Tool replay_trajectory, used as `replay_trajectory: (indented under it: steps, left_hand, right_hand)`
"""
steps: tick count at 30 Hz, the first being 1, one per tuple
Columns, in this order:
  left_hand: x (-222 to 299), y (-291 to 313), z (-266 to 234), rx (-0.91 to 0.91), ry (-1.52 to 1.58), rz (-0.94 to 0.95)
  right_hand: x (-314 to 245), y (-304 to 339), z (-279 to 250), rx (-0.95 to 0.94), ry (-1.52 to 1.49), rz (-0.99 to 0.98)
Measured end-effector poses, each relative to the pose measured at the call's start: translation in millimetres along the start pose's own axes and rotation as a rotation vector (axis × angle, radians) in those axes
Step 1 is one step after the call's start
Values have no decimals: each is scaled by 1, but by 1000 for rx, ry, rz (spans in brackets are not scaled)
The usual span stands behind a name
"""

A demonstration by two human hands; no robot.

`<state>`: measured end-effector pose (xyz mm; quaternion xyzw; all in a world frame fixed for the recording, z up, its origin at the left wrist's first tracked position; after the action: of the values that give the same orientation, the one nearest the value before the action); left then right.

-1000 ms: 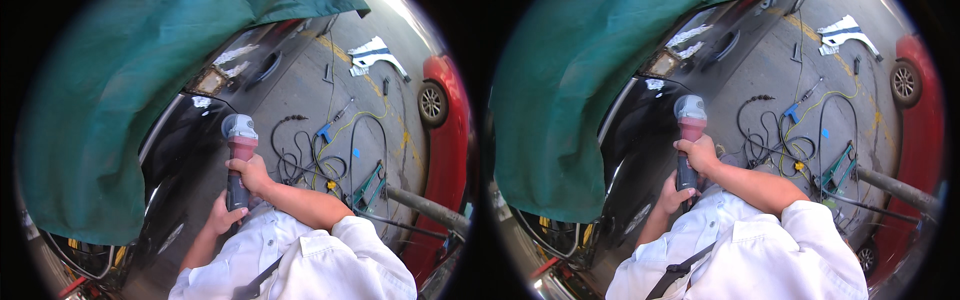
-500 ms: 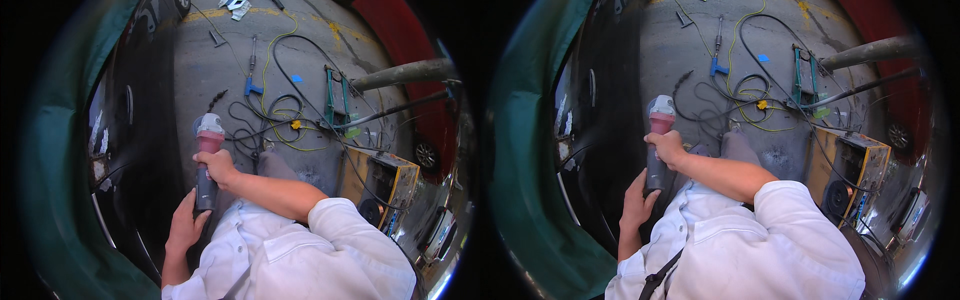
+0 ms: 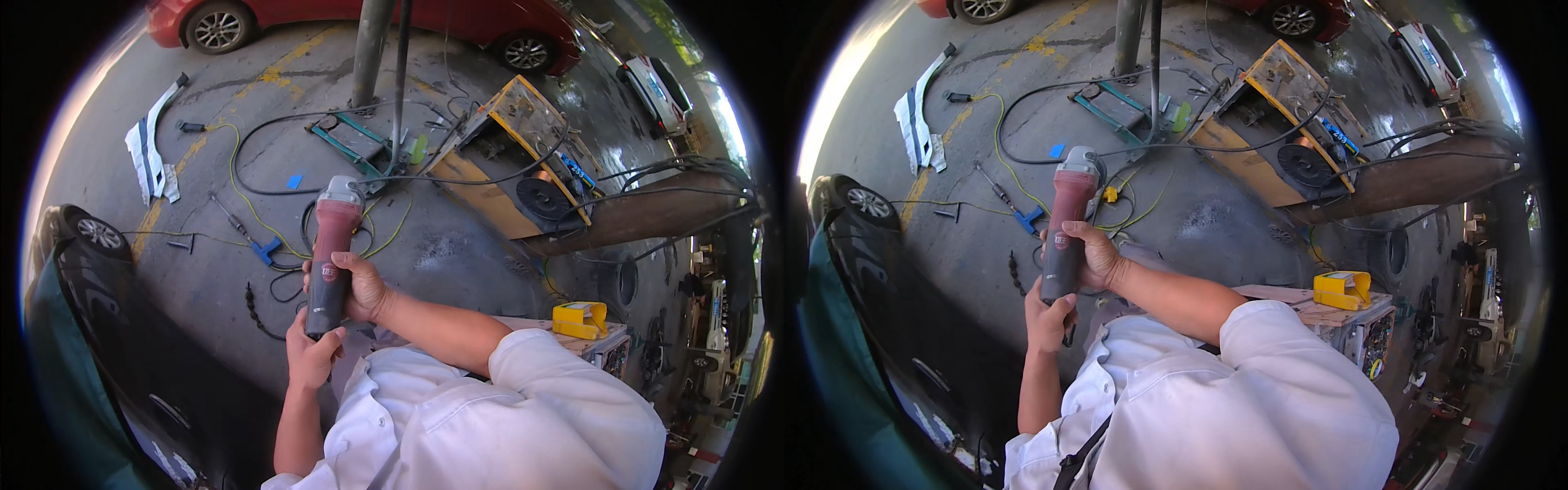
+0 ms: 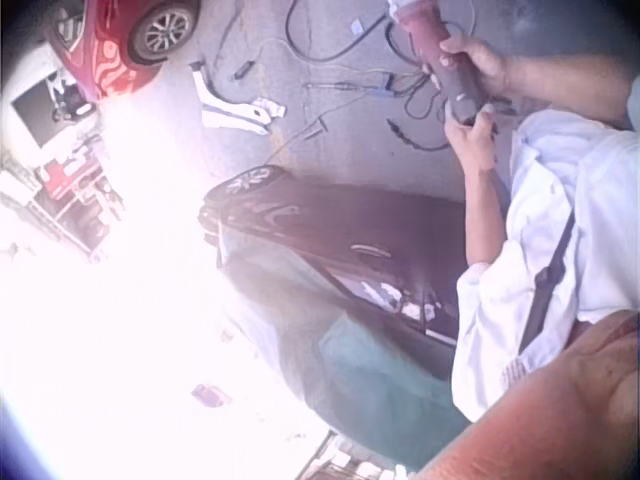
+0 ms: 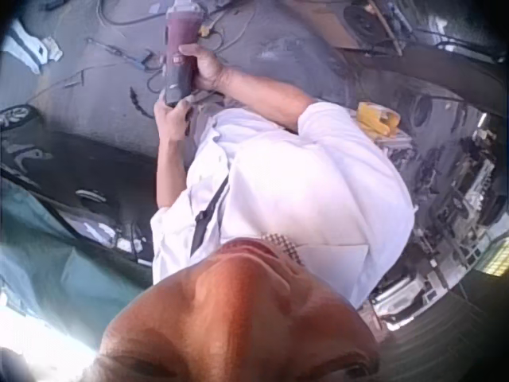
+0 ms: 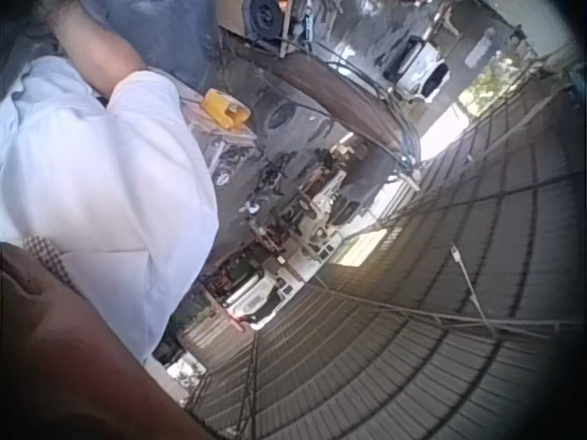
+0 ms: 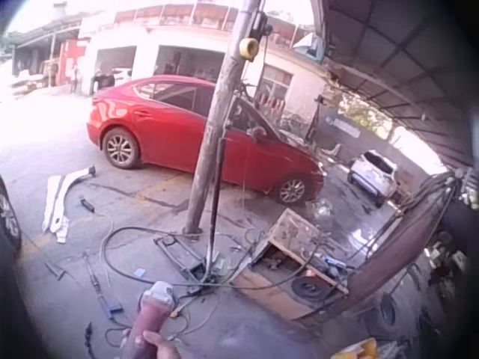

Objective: The person uses an angle grinder to remove material from a damaged section of a black car's side panel. They then use a pneumatic heat gun to apply heat to the same area, followed by another round of grinding with the angle grinder.

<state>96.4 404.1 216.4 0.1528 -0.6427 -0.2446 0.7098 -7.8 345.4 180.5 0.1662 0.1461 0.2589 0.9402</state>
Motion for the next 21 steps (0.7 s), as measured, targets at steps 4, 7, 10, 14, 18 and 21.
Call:
replay_trajectory:
  steps: [4, 7, 10, 14, 18, 21]
  left_hand:
    - [8, -22, 60, -155, -167, 54]
    - [7, -35, 83, -155, -394, 353]
    - [-29, -56, 60, -56, -289, 337]
    - [-105, -76, -23, 433, -779, 180]
    - [-213, -29, -76, 753, -921, -371]
    - [-278, 34, -40, 981, -409, -759]
  right_hand:
    - [-70, 30, -32, 163, 161, -258]
    - [-143, 57, -56, 276, 301, -510]
    - [-243, 82, -79, 343, 504, -753]
    - [-419, 116, -137, 587, 858, -945]
    - [-615, 126, -218, 979, 1021, -1041]
    - [-729, 126, -267, 1256, 1110, -942]
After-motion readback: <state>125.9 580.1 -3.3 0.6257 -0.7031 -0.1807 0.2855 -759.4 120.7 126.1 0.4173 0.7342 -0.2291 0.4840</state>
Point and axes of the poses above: each hand's wrist, its own y-axis away from the middle knuckle, its own z-axis out of the palm, x = y × z, the point moved 7 cm from there along -y, towards the middle knuckle, and after that the axes turned 3 degrees about x, right-handed, at the moved point
